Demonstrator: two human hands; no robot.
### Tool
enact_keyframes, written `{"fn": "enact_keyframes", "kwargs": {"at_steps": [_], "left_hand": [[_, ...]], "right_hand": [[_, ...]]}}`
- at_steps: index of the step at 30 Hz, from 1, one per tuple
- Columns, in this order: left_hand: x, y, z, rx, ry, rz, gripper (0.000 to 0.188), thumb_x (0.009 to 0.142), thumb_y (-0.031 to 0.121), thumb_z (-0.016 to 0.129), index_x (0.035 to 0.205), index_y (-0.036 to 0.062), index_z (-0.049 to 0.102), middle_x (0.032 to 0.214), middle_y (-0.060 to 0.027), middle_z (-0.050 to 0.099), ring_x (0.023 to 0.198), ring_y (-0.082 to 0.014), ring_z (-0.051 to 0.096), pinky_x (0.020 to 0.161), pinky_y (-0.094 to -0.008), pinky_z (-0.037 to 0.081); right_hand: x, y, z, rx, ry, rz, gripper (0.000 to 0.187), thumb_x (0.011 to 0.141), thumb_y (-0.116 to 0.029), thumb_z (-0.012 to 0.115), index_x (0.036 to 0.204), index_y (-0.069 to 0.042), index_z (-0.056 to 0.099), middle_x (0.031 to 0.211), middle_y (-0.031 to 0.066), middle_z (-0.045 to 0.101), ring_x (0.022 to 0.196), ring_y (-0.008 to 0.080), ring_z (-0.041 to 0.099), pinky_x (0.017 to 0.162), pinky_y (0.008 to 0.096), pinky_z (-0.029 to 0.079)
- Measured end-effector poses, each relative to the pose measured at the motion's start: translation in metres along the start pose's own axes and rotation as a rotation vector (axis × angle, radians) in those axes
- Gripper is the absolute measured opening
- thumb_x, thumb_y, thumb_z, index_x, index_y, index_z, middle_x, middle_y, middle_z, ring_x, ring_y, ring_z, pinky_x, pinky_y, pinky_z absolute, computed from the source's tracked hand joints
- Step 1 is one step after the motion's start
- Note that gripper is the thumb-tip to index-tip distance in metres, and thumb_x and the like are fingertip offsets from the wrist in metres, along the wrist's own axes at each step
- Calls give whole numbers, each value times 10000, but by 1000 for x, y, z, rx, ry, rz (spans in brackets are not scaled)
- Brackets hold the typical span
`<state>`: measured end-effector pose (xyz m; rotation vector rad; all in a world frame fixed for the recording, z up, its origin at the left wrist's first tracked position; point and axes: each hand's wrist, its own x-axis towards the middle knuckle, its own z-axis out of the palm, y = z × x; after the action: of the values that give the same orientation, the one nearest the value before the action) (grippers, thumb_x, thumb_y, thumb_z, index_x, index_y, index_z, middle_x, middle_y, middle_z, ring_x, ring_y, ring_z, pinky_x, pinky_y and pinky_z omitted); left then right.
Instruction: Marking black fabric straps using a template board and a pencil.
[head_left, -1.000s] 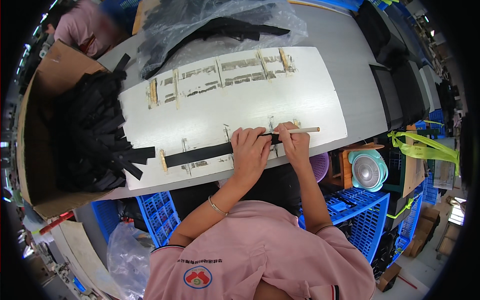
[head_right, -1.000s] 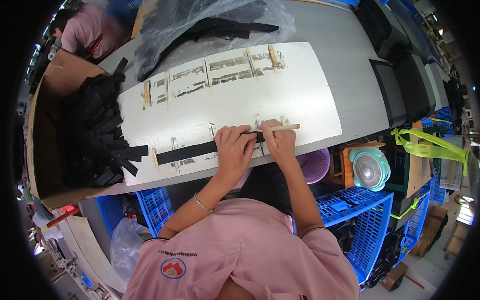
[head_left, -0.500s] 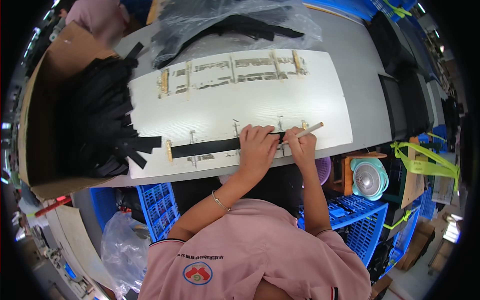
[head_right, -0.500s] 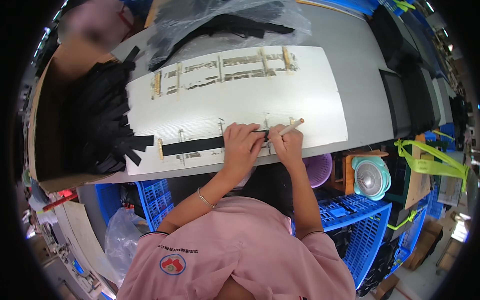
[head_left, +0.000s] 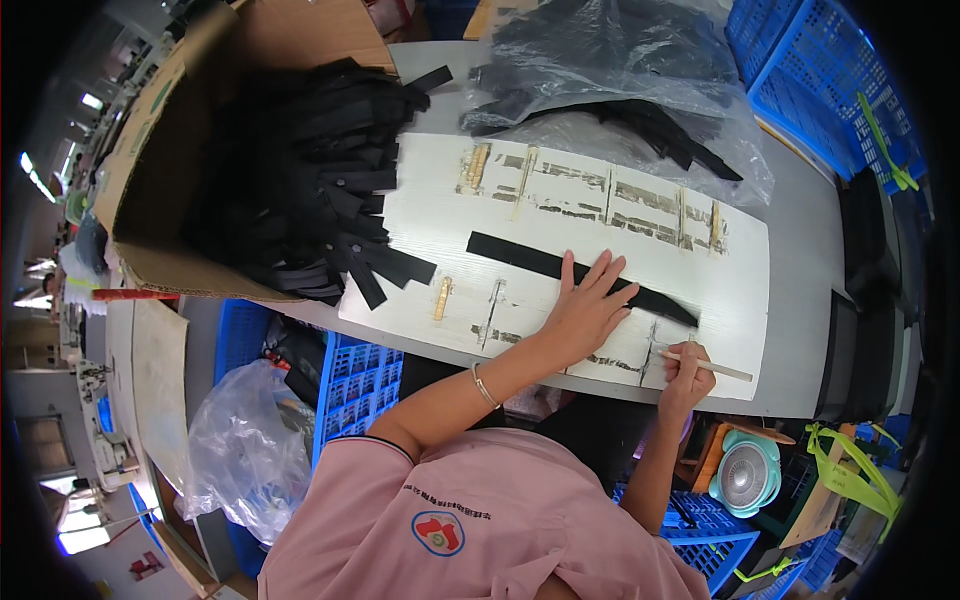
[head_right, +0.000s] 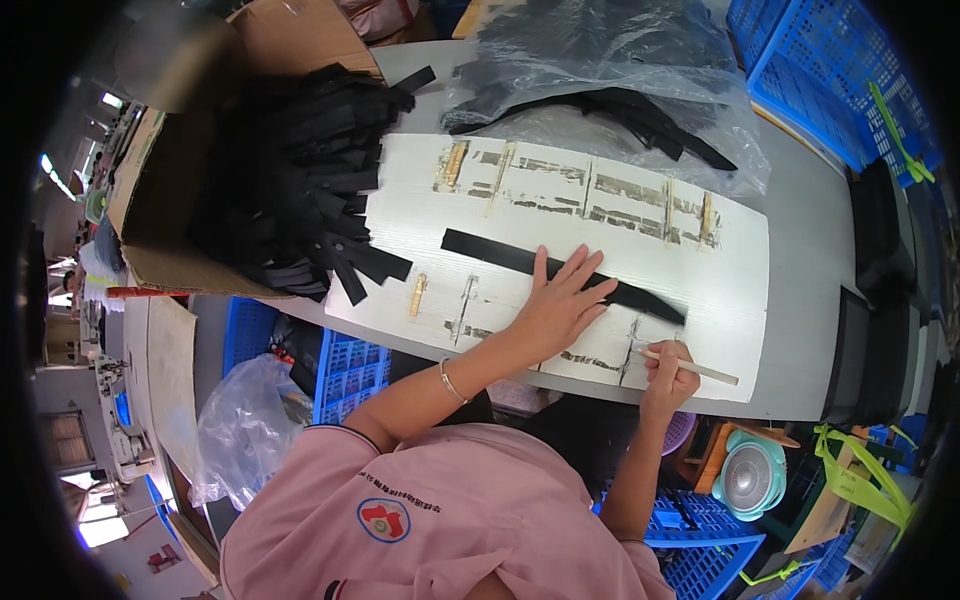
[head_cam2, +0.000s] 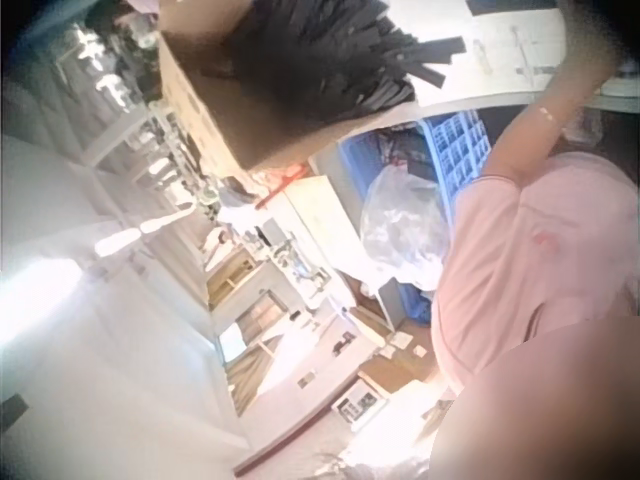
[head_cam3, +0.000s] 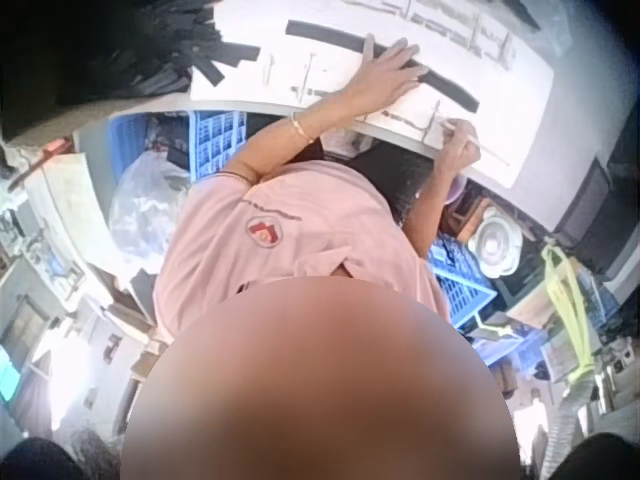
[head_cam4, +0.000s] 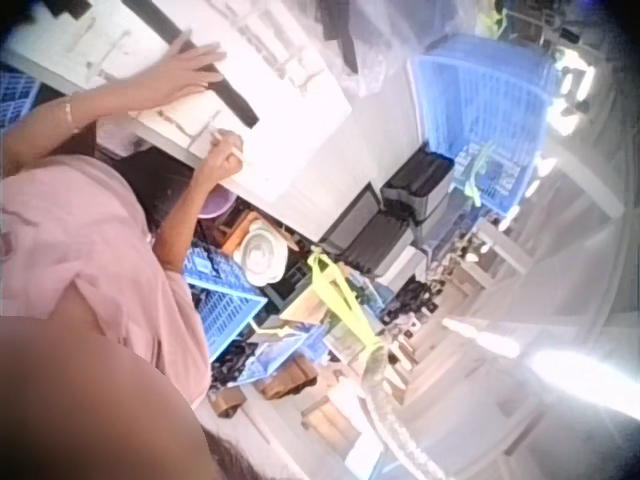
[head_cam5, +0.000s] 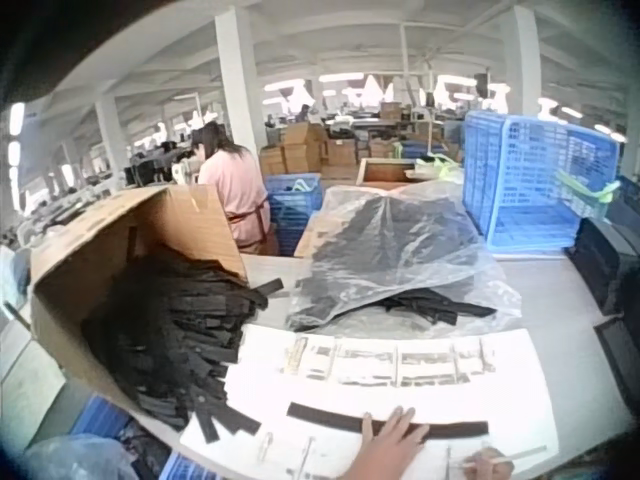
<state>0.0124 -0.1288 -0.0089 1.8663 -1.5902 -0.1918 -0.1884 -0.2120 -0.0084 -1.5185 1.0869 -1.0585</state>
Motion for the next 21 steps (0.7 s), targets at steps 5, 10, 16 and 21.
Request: {"fn": "enact_keyframes", "kwargs": {"at_steps": [5, 10, 16, 21], "left_hand": [[-18, -25, -38, -121, 82, -100, 400, 993, 86, 569, 1392, 93, 601, 1554, -176, 450, 1516, -377, 313, 1238, -624, 80], [-106, -90, -118, 315, 212, -222, 692, 752, -162, 465, 1392, 67, 593, 1544, -184, 457, 1529, -391, 283, 1232, -642, 86], [-146, -148, -181, 632, 168, -361, 526, 889, -105, 523, 1384, 52, 604, 1510, -152, 515, 1486, -356, 372, 1230, -512, 264], [-93, -162, -178, 515, 279, -410, 305, 869, 48, 691, 1166, 82, 755, 1320, -82, 670, 1230, -307, 579, 1072, -404, 443]], "right_hand": [[1, 6, -2, -7, 4, 9, 321, 1038, -223, 563, 840, -5, 691, 640, 19, 595, 520, 31, 437, 473, 193, 305], [2, -1, 0, -13, -21, -16, 328, 1048, -224, 555, 846, -9, 699, 639, 2, 577, 522, 29, 426, 479, 190, 301], [3, -4, 2, 16, -43, 3, 319, 1044, -197, 579, 847, 15, 714, 659, 8, 572, 543, 34, 427, 494, 204, 303], [2, -5, 5, 36, -30, 16, 308, 1047, -186, 579, 856, 14, 714, 665, -1, 569, 547, 30, 417, 499, 202, 302]]}}
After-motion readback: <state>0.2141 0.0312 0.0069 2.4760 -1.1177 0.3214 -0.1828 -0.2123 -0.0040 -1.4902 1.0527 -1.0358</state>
